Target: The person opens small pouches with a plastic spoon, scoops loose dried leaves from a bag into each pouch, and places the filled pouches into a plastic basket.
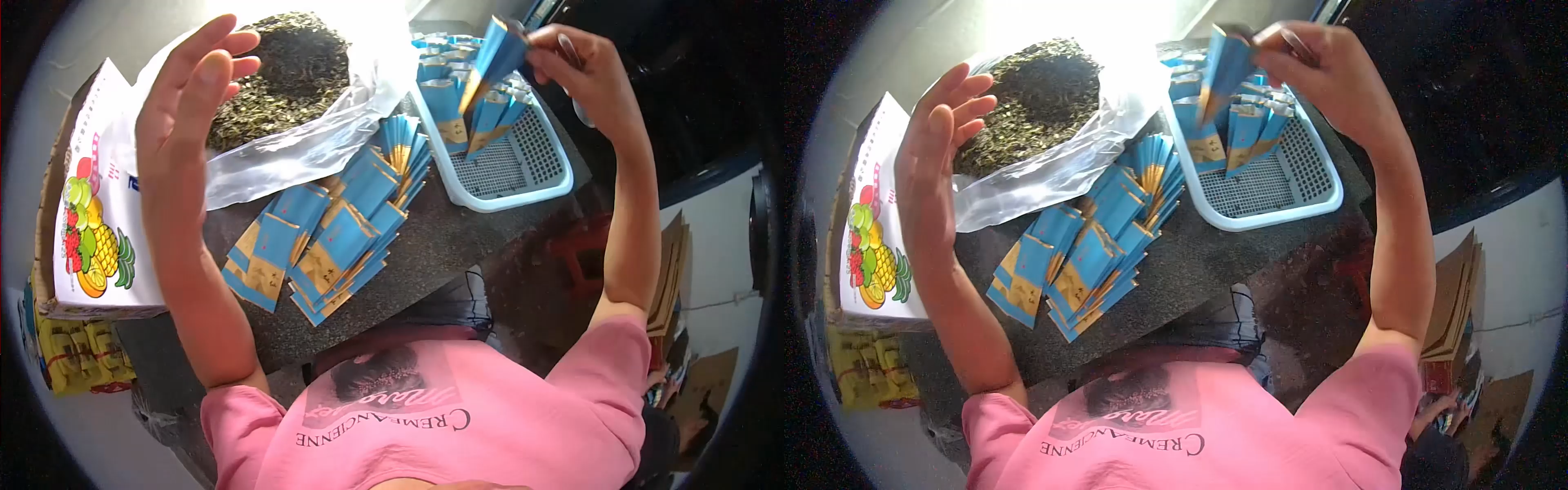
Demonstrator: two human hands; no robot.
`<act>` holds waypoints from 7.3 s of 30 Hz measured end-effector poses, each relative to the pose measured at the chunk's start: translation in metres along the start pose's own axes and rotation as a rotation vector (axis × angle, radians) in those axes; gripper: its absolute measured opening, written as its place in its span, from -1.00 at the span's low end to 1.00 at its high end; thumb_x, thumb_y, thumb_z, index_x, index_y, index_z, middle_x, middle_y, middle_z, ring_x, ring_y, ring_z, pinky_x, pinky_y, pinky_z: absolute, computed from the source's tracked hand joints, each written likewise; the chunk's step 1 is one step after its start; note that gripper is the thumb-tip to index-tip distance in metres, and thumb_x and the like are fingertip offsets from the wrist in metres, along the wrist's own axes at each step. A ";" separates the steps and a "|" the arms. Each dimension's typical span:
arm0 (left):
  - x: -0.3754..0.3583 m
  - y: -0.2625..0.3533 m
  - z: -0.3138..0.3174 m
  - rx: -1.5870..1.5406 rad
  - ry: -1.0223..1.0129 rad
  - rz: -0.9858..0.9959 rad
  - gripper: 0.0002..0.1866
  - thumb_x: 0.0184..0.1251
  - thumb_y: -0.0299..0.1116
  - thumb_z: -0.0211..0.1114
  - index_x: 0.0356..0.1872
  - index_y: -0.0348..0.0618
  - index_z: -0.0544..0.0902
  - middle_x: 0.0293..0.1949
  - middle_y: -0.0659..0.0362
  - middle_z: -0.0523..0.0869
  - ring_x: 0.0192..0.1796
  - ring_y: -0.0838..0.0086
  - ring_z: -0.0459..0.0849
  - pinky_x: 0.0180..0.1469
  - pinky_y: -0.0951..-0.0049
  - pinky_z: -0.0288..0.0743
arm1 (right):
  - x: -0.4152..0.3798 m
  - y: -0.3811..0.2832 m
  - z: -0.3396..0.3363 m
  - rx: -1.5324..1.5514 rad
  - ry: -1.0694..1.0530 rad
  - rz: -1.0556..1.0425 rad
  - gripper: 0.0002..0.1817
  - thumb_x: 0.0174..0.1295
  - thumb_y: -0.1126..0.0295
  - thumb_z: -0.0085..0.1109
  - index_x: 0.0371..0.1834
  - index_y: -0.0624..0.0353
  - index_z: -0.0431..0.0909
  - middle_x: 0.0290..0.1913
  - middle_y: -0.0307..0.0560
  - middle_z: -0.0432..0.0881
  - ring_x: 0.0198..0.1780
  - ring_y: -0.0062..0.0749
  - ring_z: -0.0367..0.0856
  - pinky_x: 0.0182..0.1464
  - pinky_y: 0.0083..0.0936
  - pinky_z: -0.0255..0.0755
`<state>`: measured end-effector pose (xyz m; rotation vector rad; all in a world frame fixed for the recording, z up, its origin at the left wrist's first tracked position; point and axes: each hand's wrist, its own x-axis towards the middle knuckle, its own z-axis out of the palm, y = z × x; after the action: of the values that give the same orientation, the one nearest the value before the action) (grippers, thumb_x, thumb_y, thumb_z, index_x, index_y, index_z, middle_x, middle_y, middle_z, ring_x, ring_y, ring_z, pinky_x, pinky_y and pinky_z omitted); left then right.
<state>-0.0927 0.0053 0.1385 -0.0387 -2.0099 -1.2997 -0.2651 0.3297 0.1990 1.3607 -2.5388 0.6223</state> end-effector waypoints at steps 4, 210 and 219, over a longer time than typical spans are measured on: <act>-0.004 0.006 0.003 0.002 -0.083 0.061 -0.40 0.48 0.07 0.10 0.28 -0.21 0.51 0.13 0.06 0.67 0.13 0.38 0.64 0.20 0.38 0.42 | -0.046 0.037 0.008 0.129 -0.003 0.226 -0.89 0.40 0.49 0.11 -0.18 0.25 0.64 -0.38 -0.27 0.63 -0.30 -0.70 0.56 -0.14 -0.70 0.50; 0.028 -0.086 -0.027 0.098 0.164 -0.109 -0.42 -0.02 -0.25 0.48 0.07 -0.29 0.60 -0.41 0.11 0.71 -0.39 0.51 0.67 -0.28 0.48 0.55 | 0.193 -0.023 0.176 0.940 -0.274 0.106 -0.68 0.42 0.20 0.05 0.09 0.09 0.62 -0.21 -0.33 0.57 -0.28 -0.68 0.50 -0.24 -0.70 0.42; 0.026 -0.086 -0.024 0.175 0.083 -0.164 -0.42 0.09 -0.30 0.51 0.14 -0.28 0.55 -0.22 0.11 0.76 -0.20 0.58 0.71 -0.12 0.54 0.57 | 0.182 -0.069 0.104 0.963 -0.109 0.279 -0.80 0.35 0.33 0.11 -0.09 0.19 0.61 -0.45 -0.27 0.51 -0.47 -0.57 0.45 -0.43 -0.59 0.37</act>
<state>-0.1320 -0.0649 0.0923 0.2631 -2.0823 -1.1978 -0.3070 0.1131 0.1902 1.2419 -2.6048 2.0564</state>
